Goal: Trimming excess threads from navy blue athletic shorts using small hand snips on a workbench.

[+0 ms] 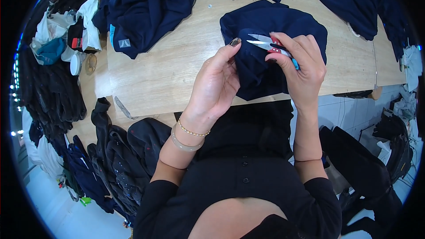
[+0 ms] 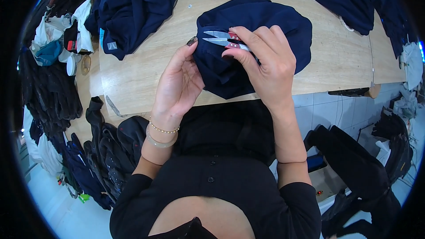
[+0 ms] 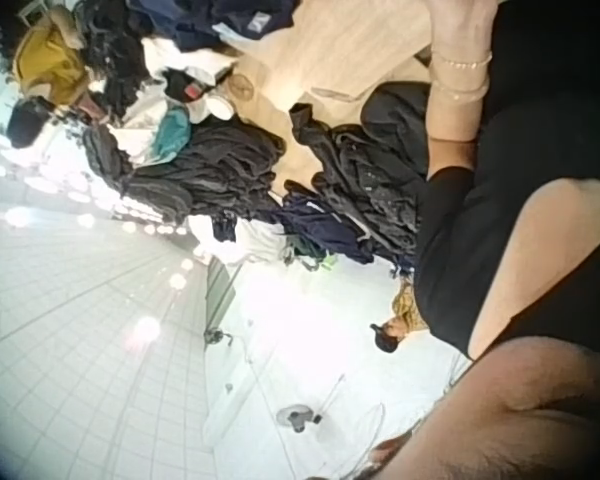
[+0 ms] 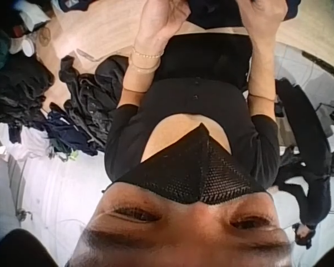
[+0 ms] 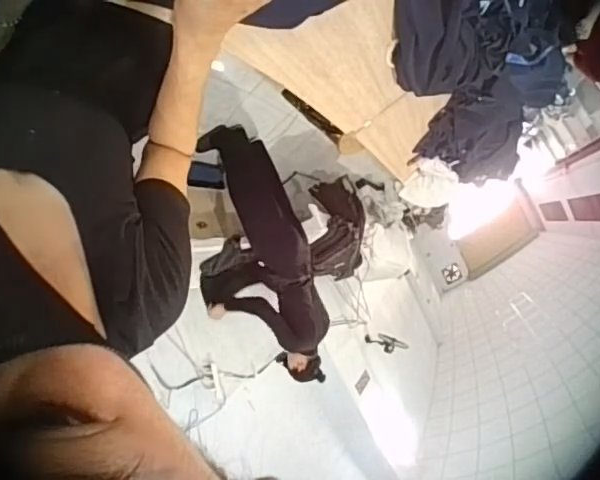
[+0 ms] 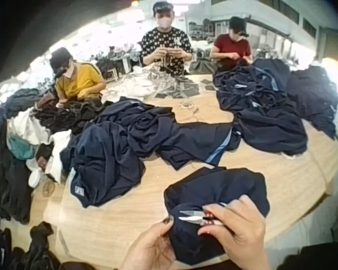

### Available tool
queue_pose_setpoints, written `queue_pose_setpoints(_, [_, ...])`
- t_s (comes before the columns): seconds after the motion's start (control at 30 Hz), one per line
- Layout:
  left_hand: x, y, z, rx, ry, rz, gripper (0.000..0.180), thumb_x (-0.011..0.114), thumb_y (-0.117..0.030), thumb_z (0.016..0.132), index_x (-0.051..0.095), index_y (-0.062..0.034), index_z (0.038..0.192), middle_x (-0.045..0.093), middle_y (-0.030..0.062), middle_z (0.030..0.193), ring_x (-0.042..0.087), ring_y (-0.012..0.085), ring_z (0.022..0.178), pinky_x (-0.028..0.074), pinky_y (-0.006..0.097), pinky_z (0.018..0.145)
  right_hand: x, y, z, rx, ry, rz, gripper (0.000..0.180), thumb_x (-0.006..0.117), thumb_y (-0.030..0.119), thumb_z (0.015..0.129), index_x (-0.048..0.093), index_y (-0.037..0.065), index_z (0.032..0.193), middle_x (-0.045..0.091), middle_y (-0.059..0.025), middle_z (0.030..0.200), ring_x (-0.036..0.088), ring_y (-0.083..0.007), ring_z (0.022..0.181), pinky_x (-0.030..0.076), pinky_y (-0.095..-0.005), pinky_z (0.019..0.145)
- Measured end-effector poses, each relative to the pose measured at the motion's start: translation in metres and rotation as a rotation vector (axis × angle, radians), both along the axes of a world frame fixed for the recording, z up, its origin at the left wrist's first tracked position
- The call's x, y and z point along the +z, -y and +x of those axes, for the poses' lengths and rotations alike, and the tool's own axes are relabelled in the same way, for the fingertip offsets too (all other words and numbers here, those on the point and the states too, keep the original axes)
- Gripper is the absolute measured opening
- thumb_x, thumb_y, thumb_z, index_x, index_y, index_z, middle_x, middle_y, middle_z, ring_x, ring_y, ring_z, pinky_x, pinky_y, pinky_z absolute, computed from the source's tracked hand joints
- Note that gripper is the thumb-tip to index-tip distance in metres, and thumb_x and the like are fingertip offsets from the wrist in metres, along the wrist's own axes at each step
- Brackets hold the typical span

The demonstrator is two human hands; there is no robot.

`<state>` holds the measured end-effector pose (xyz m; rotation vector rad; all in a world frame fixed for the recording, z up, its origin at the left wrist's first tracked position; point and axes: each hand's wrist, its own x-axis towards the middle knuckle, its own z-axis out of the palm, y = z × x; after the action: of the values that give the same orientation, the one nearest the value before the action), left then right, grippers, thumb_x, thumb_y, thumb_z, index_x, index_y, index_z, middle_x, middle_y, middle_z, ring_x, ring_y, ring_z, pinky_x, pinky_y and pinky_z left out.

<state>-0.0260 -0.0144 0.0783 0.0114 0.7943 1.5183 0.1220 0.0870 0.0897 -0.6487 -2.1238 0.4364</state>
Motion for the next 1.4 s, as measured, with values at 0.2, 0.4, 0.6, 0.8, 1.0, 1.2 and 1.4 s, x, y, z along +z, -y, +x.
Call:
queue_pose_setpoints(0.2, [0.007,-0.001,0.001,0.009,0.026,-0.005,0.025,0.055,-0.024,0.097,0.061,-0.0055,0.113,0.063,0.0037,0.114,0.059,0.0123,0.108,0.046,0.028,0.097,-0.006,-0.002,0.006,-0.023,-0.013,-0.025,0.032,0.079,0.018,0.068,0.071,0.002,0.095,0.059,-0.0037,0.073,0.048,-0.0183,0.065,0.039,-0.028,0.056])
queue_pose_setpoints(0.4, [0.002,-0.003,0.0,-0.005,-0.007,-0.007,0.028,0.048,-0.026,0.1,0.059,-0.0064,0.118,0.065,0.0048,0.116,0.061,0.0131,0.108,0.048,0.03,0.096,-0.004,-0.001,0.001,0.003,-0.022,-0.056,0.032,0.079,0.017,0.068,0.071,0.002,0.095,0.059,-0.0043,0.073,0.048,-0.0185,0.065,0.039,-0.028,0.056])
queue_pose_setpoints(0.6, [0.0,-0.005,0.001,0.008,-0.053,-0.028,0.028,0.048,-0.026,0.1,0.059,-0.0062,0.117,0.064,0.0048,0.115,0.061,0.0129,0.107,0.048,0.03,0.096,-0.005,-0.003,-0.002,-0.033,-0.012,-0.031,0.031,0.079,0.016,0.068,0.071,0.002,0.093,0.059,-0.0042,0.073,0.049,-0.0177,0.065,0.04,-0.0276,0.056])
queue_pose_setpoints(0.8, [0.0,-0.004,0.0,0.009,-0.07,-0.014,0.028,0.049,-0.026,0.1,0.059,-0.0053,0.117,0.064,0.005,0.115,0.06,0.0132,0.108,0.047,0.03,0.097,-0.003,-0.002,-0.003,-0.013,0.01,-0.032,0.027,0.079,0.015,0.069,0.071,0.002,0.092,0.061,-0.0041,0.073,0.049,-0.0173,0.065,0.04,-0.027,0.056])
queue_pose_setpoints(1.0, [0.0,-0.004,0.002,0.035,-0.075,-0.037,0.027,0.05,-0.025,0.099,0.059,-0.0047,0.116,0.065,0.0043,0.113,0.061,0.0122,0.105,0.048,0.028,0.094,-0.005,-0.001,-0.003,-0.012,-0.012,-0.076,0.023,0.078,0.012,0.072,0.069,0.001,0.091,0.06,-0.0044,0.073,0.052,-0.017,0.067,0.042,-0.0273,0.059])
queue_pose_setpoints(1.2, [-0.032,-0.002,-0.069,0.434,-0.756,-0.083,0.017,0.058,-0.017,0.097,0.066,-0.0047,0.105,0.057,-0.0075,0.081,0.043,-0.0002,0.064,0.033,0.016,0.054,-0.018,-0.017,0.038,-0.127,-0.415,-0.45,0.02,0.054,0.012,0.098,0.056,0.0,0.115,0.058,-0.004,0.099,0.051,-0.0088,0.084,0.044,-0.0217,0.079])
queue_pose_setpoints(1.4, [-0.117,0.041,-0.163,0.293,-1.228,-0.447,0.016,0.056,-0.012,0.096,0.063,-0.0016,0.105,0.053,-0.0021,0.08,0.046,0.0054,0.071,0.038,0.021,0.066,-0.042,-0.033,0.082,-0.401,-0.292,-0.595,0.022,0.067,0.021,0.092,0.058,0.003,0.101,0.056,-0.0006,0.09,0.049,-0.0072,0.08,0.04,-0.0198,0.075])
